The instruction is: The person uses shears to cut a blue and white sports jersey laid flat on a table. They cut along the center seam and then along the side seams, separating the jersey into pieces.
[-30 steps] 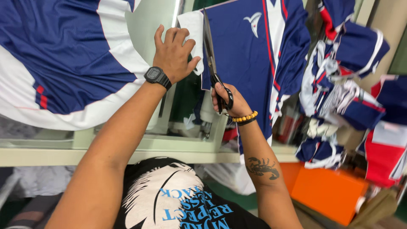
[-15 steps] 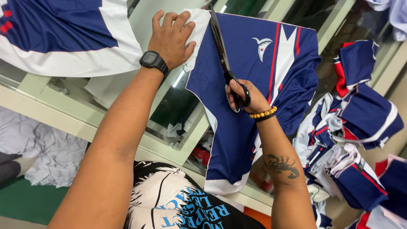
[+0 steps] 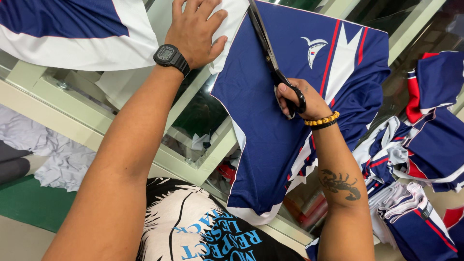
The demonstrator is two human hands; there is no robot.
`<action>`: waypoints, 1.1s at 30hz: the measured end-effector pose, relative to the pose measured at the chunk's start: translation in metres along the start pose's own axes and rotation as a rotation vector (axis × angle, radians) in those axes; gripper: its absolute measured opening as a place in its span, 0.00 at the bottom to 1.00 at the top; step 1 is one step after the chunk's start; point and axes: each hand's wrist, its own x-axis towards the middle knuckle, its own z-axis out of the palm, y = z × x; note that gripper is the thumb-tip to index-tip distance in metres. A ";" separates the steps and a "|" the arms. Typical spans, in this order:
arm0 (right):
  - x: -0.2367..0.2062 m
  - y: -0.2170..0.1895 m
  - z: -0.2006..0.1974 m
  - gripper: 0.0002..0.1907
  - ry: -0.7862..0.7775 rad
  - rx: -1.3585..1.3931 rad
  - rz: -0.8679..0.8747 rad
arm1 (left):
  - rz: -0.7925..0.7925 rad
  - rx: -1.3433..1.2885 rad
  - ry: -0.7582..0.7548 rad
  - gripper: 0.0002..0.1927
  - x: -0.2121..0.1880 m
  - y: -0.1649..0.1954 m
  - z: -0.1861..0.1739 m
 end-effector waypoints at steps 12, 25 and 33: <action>0.004 0.000 0.002 0.25 0.021 -0.020 0.022 | 0.000 0.014 0.000 0.20 -0.003 0.002 -0.013; -0.043 0.036 0.045 0.25 -0.030 0.234 -0.253 | -0.022 -0.047 0.054 0.05 -0.020 -0.003 -0.008; -0.170 0.126 0.181 0.19 1.053 -0.425 -0.108 | -0.338 0.279 -0.269 0.02 -0.198 -0.004 -0.208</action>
